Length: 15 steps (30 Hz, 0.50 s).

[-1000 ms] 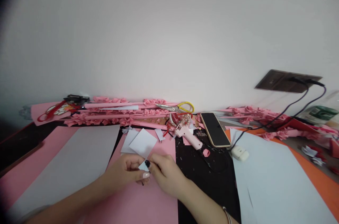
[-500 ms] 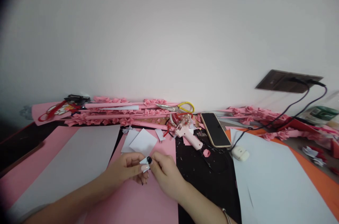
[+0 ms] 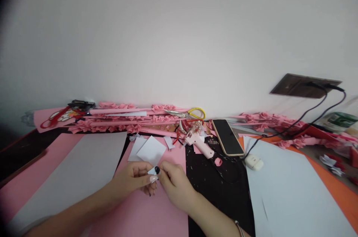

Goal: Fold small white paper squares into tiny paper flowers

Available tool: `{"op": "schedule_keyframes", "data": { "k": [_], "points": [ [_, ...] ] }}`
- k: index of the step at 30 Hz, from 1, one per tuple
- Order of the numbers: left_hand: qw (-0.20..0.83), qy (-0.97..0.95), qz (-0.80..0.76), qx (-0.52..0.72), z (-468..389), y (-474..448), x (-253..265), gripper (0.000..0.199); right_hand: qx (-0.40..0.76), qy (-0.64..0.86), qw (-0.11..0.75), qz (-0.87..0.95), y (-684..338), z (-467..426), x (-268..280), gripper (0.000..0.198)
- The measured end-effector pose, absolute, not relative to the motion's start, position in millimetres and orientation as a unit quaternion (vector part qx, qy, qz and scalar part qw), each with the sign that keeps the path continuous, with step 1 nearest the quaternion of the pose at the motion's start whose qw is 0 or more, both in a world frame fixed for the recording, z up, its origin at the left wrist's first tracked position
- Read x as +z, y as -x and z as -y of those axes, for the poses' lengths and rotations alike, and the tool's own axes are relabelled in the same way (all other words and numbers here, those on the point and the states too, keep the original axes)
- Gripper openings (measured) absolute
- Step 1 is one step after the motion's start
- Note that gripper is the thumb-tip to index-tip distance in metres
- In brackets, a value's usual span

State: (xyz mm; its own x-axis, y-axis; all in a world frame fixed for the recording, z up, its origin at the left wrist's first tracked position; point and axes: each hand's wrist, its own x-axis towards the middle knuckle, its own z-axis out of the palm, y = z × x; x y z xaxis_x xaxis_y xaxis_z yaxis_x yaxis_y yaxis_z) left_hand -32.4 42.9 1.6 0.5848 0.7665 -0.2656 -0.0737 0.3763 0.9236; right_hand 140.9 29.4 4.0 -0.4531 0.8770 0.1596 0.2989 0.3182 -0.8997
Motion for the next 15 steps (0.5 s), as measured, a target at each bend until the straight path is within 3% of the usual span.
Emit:
{"op": "schedule_keyframes", "data": {
  "k": [15],
  "points": [
    [0.735,-0.512,-0.343,0.283,-40.4,32.2,-0.6,0.014,0.431,0.391,0.304,0.754,-140.6,-30.4,7.9,0.032]
  ]
}}
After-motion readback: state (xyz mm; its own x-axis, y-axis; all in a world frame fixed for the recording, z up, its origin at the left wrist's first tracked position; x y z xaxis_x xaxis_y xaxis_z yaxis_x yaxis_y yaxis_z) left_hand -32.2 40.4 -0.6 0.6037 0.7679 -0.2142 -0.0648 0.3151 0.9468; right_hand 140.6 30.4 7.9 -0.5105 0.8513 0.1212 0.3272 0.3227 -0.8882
